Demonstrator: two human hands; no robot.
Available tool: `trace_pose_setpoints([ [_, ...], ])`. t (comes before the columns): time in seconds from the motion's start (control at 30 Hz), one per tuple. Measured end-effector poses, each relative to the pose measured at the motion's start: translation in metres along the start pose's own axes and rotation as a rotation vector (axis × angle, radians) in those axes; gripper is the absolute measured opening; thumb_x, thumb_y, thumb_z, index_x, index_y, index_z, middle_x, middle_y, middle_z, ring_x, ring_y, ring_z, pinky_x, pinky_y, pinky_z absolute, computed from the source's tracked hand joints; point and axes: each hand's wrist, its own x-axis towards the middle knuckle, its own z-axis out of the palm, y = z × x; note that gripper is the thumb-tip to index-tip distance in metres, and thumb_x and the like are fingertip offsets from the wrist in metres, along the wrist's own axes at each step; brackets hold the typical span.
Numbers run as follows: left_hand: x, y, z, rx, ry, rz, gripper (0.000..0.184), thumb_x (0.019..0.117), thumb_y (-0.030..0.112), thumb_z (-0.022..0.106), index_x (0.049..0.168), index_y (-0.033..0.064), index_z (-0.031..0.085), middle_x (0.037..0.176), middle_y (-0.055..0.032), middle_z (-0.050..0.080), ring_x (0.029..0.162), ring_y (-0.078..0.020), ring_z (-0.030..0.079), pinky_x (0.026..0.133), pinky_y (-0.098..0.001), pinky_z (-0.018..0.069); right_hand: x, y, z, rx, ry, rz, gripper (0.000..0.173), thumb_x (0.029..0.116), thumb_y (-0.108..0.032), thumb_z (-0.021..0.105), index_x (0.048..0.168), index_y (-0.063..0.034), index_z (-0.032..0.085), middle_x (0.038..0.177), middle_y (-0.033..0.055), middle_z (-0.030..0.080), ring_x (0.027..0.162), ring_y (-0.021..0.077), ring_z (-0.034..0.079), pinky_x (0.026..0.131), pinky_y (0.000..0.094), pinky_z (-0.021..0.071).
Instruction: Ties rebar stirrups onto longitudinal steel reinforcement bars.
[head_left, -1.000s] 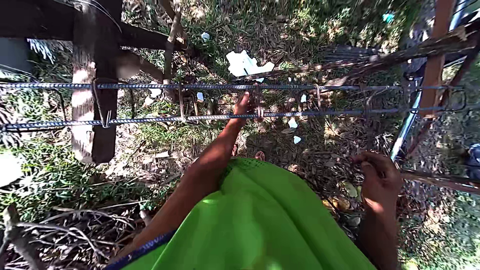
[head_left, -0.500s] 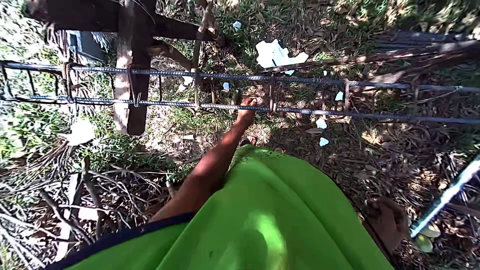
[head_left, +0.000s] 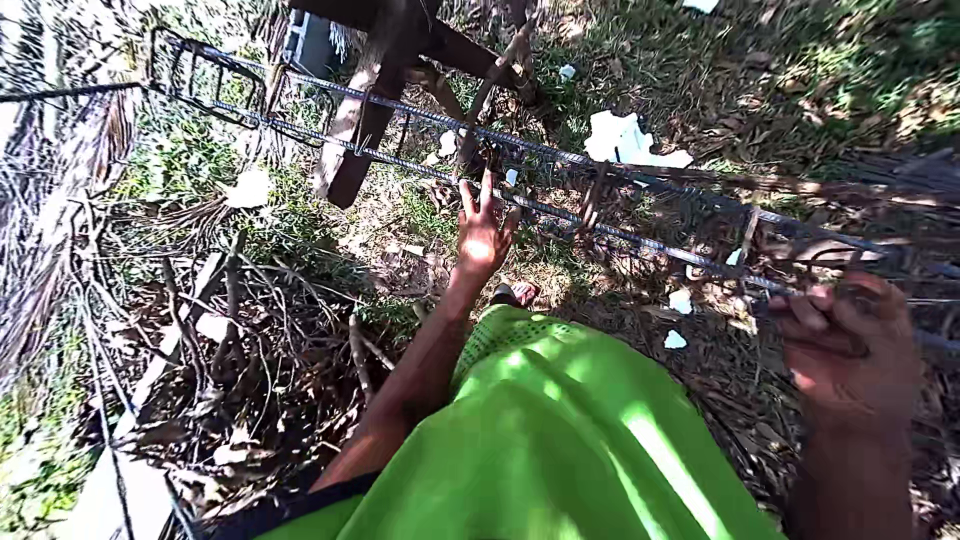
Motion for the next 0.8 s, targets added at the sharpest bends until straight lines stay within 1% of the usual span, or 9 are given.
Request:
trace_pose_setpoints([
  [0.03,0.003,0.007,-0.005,0.013,-0.057,-0.041,0.083,0.1028,0.045,0.057,0.167,0.0162,0.013,0.169,-0.0292,0.002,0.146,-0.0486,0.035,0.115,-0.0610,0.0364,0.016,0.002,0.011,-0.039,-0.050,0.031,0.025,0.0942,-0.020,0.065,0.118,-0.0267,0.068,0.089,-0.0078,0.069,0.080,0.0083,0.066,0.084,0.0304,0.0579],
  [0.17,0.010,-0.008,0.018,0.047,0.140,0.002,0.085,0.0972,0.054,0.060,0.166,0.0251,0.020,0.171,-0.0239,0.001,0.133,-0.0499,0.048,0.100,-0.0579,0.0486,0.055,0.016,0.053,-0.268,-0.171,0.101,0.037,0.0856,-0.007,0.055,0.119,-0.0188,0.065,0.096,-0.0072,0.065,0.080,0.0044,0.062,0.074,0.0233,0.0558],
  [0.27,0.010,-0.006,0.014,0.028,0.150,-0.023,0.088,0.0974,0.054,0.061,0.167,0.0214,0.018,0.170,-0.0276,0.001,0.128,-0.0518,0.052,0.097,-0.0582,0.0503,0.066,0.025,0.078,-0.276,-0.257,0.147,0.028,0.0954,-0.008,0.050,0.118,-0.0130,0.067,0.091,-0.0034,0.066,0.077,0.0054,0.062,0.071,0.0223,0.0548],
  [0.4,0.018,-0.005,0.022,0.032,0.072,-0.075,0.102,0.0916,0.059,0.067,0.167,0.0182,0.013,0.168,-0.0293,-0.013,0.113,-0.0503,0.061,0.086,-0.0561,0.0565,0.077,0.038,0.096,-0.178,-0.407,0.323,0.025,0.1009,-0.034,0.055,0.112,-0.0181,0.071,0.075,-0.0074,0.058,0.066,0.0037,0.058,0.062,0.0204,0.0534],
  [0.5,0.023,-0.002,0.035,0.062,0.076,-0.128,0.116,0.0824,0.072,0.070,0.167,0.0179,0.012,0.166,-0.0292,-0.022,0.109,-0.0505,0.063,0.082,-0.0546,0.0581,0.084,0.049,0.116,-0.618,-0.431,0.225,0.026,0.1014,-0.022,0.053,0.116,-0.0118,0.072,0.079,-0.0003,0.062,0.060,0.0083,0.053,0.054,0.0258,0.0483],
  [0.57,0.024,-0.002,0.044,0.066,0.119,-0.125,0.117,0.0800,0.075,0.070,0.167,0.0192,0.014,0.166,-0.0295,-0.021,0.114,-0.0532,0.059,0.083,-0.0546,0.0576,0.093,0.055,0.132,-1.020,-0.427,0.090,0.023,0.1032,-0.019,0.056,0.114,-0.0114,0.075,0.101,0.0077,0.074,0.082,0.0190,0.068,0.074,0.0436,0.0576],
  [0.63,0.023,0.000,0.043,0.035,0.146,-0.110,0.115,0.0812,0.072,0.071,0.167,0.0196,0.014,0.166,-0.0295,-0.021,0.131,-0.0594,0.044,0.094,-0.0594,0.0524,0.103,0.061,0.148,-1.239,-0.394,0.077,0.025,0.1024,-0.021,0.057,0.116,-0.0140,0.077,0.111,0.0129,0.073,0.099,0.0284,0.068,0.090,0.0555,0.0531],
  [0.73,0.018,0.001,0.036,0.019,0.193,-0.066,0.112,0.0831,0.067,0.072,0.167,0.0172,0.016,0.167,-0.0317,-0.012,0.140,-0.0611,0.033,0.103,-0.0627,0.0450,0.114,0.068,0.158,-1.295,-0.397,0.110,0.026,0.1035,-0.026,0.057,0.120,-0.0150,0.074,0.116,0.0152,0.071,0.108,0.0311,0.067,0.097,0.0557,0.0516],
  [0.8,0.014,0.008,0.029,0.027,0.150,-0.083,0.107,0.0864,0.062,0.072,0.167,0.0218,0.014,0.168,-0.0295,-0.010,0.143,-0.0593,0.030,0.104,-0.0604,0.0458,0.118,0.074,0.161,-1.279,-0.392,0.094,0.026,0.1026,-0.025,0.058,0.120,-0.0142,0.074,0.112,0.0160,0.071,0.104,0.0313,0.068,0.095,0.0552,0.0527],
])
